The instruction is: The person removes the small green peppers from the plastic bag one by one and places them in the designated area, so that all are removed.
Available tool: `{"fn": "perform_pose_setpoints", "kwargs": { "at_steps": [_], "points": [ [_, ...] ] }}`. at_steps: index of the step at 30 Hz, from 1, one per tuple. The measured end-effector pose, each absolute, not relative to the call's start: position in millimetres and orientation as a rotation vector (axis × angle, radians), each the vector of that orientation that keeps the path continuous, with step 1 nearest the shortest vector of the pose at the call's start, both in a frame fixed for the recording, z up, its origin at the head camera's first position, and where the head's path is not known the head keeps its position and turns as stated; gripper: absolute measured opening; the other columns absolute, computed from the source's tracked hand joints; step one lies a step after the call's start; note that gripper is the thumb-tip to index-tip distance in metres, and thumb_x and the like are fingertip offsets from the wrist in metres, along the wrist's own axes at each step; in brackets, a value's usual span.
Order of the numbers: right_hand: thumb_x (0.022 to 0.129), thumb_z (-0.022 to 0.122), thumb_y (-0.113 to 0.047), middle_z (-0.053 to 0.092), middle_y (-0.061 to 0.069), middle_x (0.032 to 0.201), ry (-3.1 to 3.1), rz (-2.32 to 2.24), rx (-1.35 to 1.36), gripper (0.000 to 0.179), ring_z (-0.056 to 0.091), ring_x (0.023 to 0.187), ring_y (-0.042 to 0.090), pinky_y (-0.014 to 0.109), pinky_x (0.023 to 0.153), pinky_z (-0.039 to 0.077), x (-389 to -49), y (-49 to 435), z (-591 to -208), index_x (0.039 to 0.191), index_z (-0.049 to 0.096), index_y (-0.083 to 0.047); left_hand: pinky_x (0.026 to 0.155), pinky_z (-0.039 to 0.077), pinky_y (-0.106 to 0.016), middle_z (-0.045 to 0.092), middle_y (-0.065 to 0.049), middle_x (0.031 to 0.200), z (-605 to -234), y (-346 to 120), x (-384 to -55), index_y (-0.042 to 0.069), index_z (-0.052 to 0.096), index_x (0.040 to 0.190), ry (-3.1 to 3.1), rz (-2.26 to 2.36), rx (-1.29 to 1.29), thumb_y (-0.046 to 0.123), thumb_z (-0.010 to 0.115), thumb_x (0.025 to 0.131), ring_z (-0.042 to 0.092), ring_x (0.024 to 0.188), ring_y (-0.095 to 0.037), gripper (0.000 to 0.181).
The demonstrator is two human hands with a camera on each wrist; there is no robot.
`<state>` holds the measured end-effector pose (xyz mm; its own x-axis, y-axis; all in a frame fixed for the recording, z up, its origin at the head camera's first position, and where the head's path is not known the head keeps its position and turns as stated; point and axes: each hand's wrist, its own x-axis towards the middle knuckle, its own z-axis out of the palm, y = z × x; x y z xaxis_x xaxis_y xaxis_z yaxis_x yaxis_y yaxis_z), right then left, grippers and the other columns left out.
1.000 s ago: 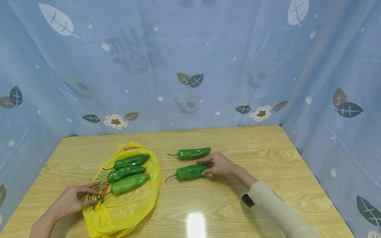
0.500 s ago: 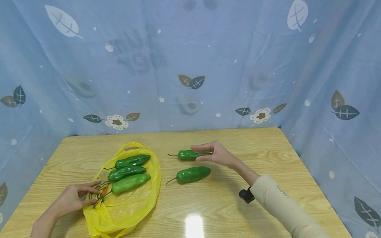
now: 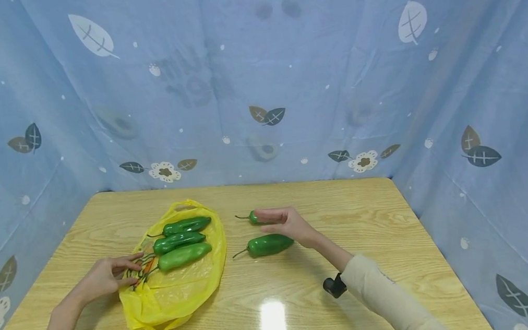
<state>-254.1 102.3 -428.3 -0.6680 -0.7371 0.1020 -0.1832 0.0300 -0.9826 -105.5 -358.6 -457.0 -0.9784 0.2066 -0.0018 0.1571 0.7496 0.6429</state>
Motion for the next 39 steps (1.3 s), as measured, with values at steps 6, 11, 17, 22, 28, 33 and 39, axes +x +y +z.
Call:
{"fn": "perform_pose_setpoints", "kwargs": {
  "at_steps": [6, 11, 17, 22, 28, 33, 39],
  "points": [
    [0.092, 0.065, -0.01, 0.048, 0.024, 0.138, 1.861, -1.669, -0.93, 0.049, 0.047, 0.13, 0.028, 0.043, 0.108, 0.039, -242, 102, -430, 0.138, 0.05, -0.001, 0.095, 0.046, -0.048, 0.057, -0.02, 0.131, -455, -359, -109, 0.008, 0.075, 0.1, 2.879, 1.024, 0.316, 0.016, 0.079, 0.079, 0.052, 0.119, -0.044, 0.023],
    [0.091, 0.066, -0.011, 0.049, 0.021, 0.139, 1.842, -1.658, -0.908, 0.05, 0.047, 0.129, 0.028, 0.033, 0.102, 0.046, -230, 103, -432, 0.137, 0.051, -0.001, 0.095, 0.046, -0.047, 0.057, -0.02, 0.131, -455, -358, -110, 0.008, 0.075, 0.1, 2.871, 1.039, 0.312, 0.016, 0.079, 0.079, 0.052, 0.119, -0.043, 0.023],
    [0.09, 0.067, -0.011, 0.048, 0.02, 0.14, 1.776, -1.69, -0.896, 0.052, 0.047, 0.13, 0.028, 0.037, 0.103, 0.044, -217, 102, -434, 0.136, 0.049, 0.004, 0.095, 0.045, -0.048, 0.057, -0.021, 0.131, -455, -357, -110, 0.007, 0.075, 0.099, 2.87, 1.044, 0.314, 0.015, 0.079, 0.079, 0.052, 0.119, -0.044, 0.022],
    [0.09, 0.066, -0.007, 0.049, 0.022, 0.139, 1.691, -1.717, -0.895, 0.049, 0.044, 0.13, 0.034, 0.044, 0.104, 0.043, -203, 99, -439, 0.135, 0.05, 0.006, 0.095, 0.045, -0.049, 0.056, -0.021, 0.131, -456, -357, -108, 0.007, 0.075, 0.1, 2.871, 1.036, 0.312, 0.014, 0.079, 0.079, 0.05, 0.119, -0.045, 0.022],
    [0.093, 0.061, -0.002, 0.046, 0.027, 0.139, 1.596, -1.715, -0.935, 0.045, 0.049, 0.128, 0.027, 0.053, 0.106, 0.037, -186, 97, -449, 0.135, 0.049, 0.007, 0.094, 0.046, -0.05, 0.058, -0.019, 0.13, -456, -359, -106, 0.01, 0.075, 0.1, 2.896, 0.989, 0.325, 0.016, 0.079, 0.079, 0.05, 0.12, -0.046, 0.023],
    [0.092, 0.061, -0.002, 0.047, 0.028, 0.137, 1.523, -1.727, -0.935, 0.046, 0.05, 0.127, 0.024, 0.05, 0.105, 0.039, -170, 95, -452, 0.134, 0.048, 0.011, 0.094, 0.046, -0.049, 0.059, -0.018, 0.129, -454, -359, -104, 0.011, 0.076, 0.099, 2.913, 0.967, 0.325, 0.017, 0.08, 0.078, 0.051, 0.119, -0.045, 0.022],
    [0.09, 0.063, 0.001, 0.047, 0.028, 0.135, 1.49, -1.728, -0.961, 0.046, 0.052, 0.125, 0.021, 0.049, 0.105, 0.039, -154, 92, -460, 0.132, 0.048, 0.012, 0.093, 0.047, -0.048, 0.061, -0.016, 0.127, -454, -357, -105, 0.013, 0.076, 0.097, 2.942, 0.943, 0.32, 0.017, 0.081, 0.077, 0.053, 0.117, -0.043, 0.021]
  ]
}}
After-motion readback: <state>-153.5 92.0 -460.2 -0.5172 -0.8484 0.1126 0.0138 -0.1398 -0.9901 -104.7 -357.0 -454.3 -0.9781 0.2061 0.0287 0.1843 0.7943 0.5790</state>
